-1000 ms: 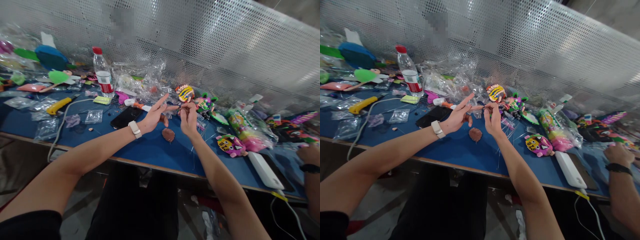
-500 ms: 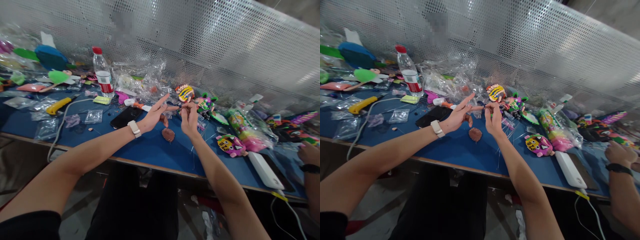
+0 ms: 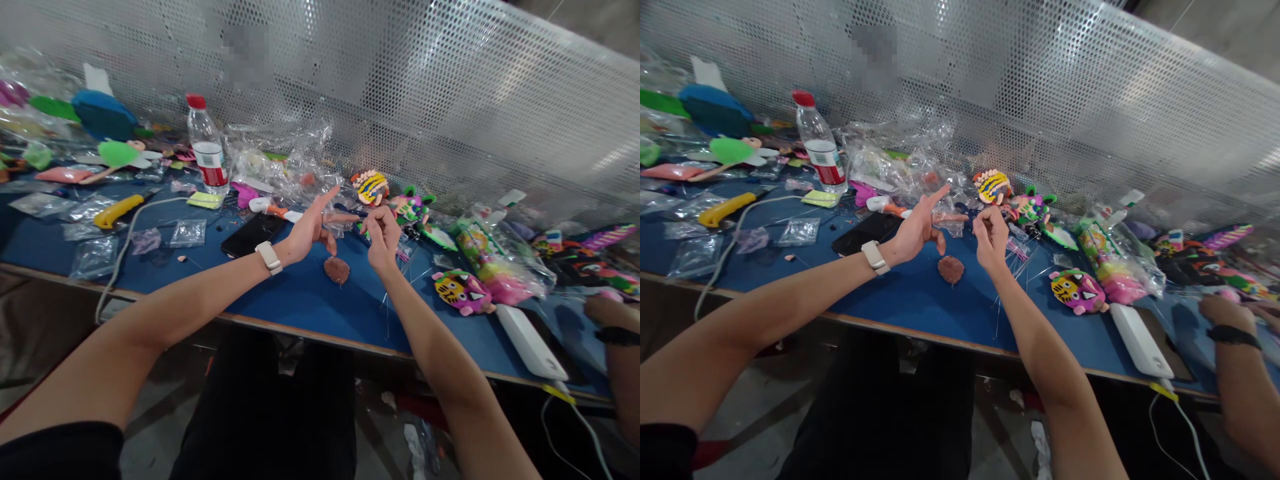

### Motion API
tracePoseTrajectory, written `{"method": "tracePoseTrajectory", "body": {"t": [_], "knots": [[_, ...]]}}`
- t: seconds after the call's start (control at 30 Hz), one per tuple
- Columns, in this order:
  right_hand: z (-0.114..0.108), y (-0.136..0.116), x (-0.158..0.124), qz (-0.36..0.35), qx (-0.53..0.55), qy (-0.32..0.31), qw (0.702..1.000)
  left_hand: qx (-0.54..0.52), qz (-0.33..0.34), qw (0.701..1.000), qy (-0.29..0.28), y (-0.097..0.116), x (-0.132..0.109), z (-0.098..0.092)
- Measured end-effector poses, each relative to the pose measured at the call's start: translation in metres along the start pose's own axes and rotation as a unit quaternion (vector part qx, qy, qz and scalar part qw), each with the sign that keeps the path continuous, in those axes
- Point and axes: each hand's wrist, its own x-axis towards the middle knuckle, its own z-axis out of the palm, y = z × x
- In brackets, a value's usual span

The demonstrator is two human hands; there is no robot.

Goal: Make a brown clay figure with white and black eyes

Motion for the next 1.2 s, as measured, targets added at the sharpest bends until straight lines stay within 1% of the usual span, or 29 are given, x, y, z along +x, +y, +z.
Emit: {"method": "tracePoseTrajectory", "body": {"t": [0.07, 0.13, 0.2, 0.3, 0.4, 0.47, 0.57, 0.6, 0.63, 0.7, 0.77, 0.83, 0.93, 0.97, 1.0, 1.03, 1.07, 1.1, 1.13, 1.17, 1.2], "knots": [[0.003, 0.001, 0.001, 0.033, 0.026, 0.022, 0.999, -0.003, -0.001, 1.0, -0.03, 0.001, -0.001, -0.001], [0.006, 0.003, 0.002, 0.066, 0.055, 0.044, 0.995, -0.004, -0.003, 0.999, -0.04, 0.001, -0.001, -0.002], [0.008, 0.006, 0.003, 0.086, 0.069, 0.061, 0.992, 0.0, -0.007, 0.999, -0.039, -0.001, -0.001, -0.002], [0.008, 0.012, 0.005, 0.097, 0.065, 0.062, 0.991, 0.033, 0.013, 0.999, -0.01, -0.004, -0.001, -0.001], [0.005, 0.015, 0.004, 0.104, 0.067, 0.02, 0.992, 0.105, 0.06, 0.992, 0.029, -0.005, -0.002, 0.001], [0.003, 0.015, 0.002, 0.1, 0.063, -0.032, 0.992, 0.143, 0.084, 0.985, 0.051, -0.005, -0.004, 0.002], [0.001, 0.009, -0.001, 0.052, -0.025, -0.136, 0.989, 0.171, 0.108, 0.977, 0.073, -0.005, -0.004, 0.001], [0.0, 0.008, -0.002, 0.029, -0.064, -0.157, 0.985, 0.178, 0.111, 0.975, 0.073, -0.005, -0.003, 0.0], [0.001, 0.006, -0.002, 0.007, -0.098, -0.166, 0.981, 0.184, 0.111, 0.974, 0.071, -0.006, -0.003, 0.0], [0.001, 0.004, -0.003, -0.02, -0.143, -0.162, 0.976, 0.195, 0.105, 0.973, 0.068, -0.006, -0.001, -0.002], [0.002, 0.004, -0.002, -0.032, -0.164, -0.152, 0.974, 0.204, 0.106, 0.97, 0.074, -0.007, 0.0, -0.003], [0.001, 0.005, -0.001, -0.026, -0.164, -0.141, 0.976, 0.21, 0.11, 0.968, 0.081, -0.008, 0.001, -0.004], [-0.003, 0.005, 0.002, 0.028, -0.123, -0.134, 0.983, 0.214, 0.124, 0.962, 0.119, -0.01, 0.006, -0.012], [-0.006, 0.004, 0.003, 0.059, -0.095, -0.145, 0.983, 0.216, 0.131, 0.957, 0.143, -0.011, 0.009, -0.017], [-0.009, 0.002, 0.005, 0.096, -0.054, -0.169, 0.979, 0.218, 0.139, 0.951, 0.171, -0.012, 0.012, -0.022], [-0.013, -0.001, 0.006, 0.138, -0.005, -0.216, 0.967, 0.223, 0.142, 0.945, 0.194, -0.012, 0.015, -0.028], [-0.016, -0.004, 0.008, 0.183, 0.05, -0.283, 0.94, 0.229, 0.14, 0.939, 0.214, -0.012, 0.018, -0.033], [-0.019, -0.007, 0.009, 0.226, 0.104, -0.376, 0.893, 0.237, 0.139, 0.934, 0.227, -0.012, 0.02, -0.038], [-0.021, -0.01, 0.01, 0.255, 0.141, -0.487, 0.823, 0.246, 0.135, 0.932, 0.23, -0.012, 0.022, -0.042], [-0.022, -0.013, 0.011, 0.267, 0.164, -0.563, 0.765, 0.254, 0.133, 0.93, 0.232, -0.012, 0.023, -0.045], [-0.021, -0.015, 0.012, 0.265, 0.175, -0.606, 0.73, 0.261, 0.13, 0.928, 0.231, -0.013, 0.024, -0.047]]}}
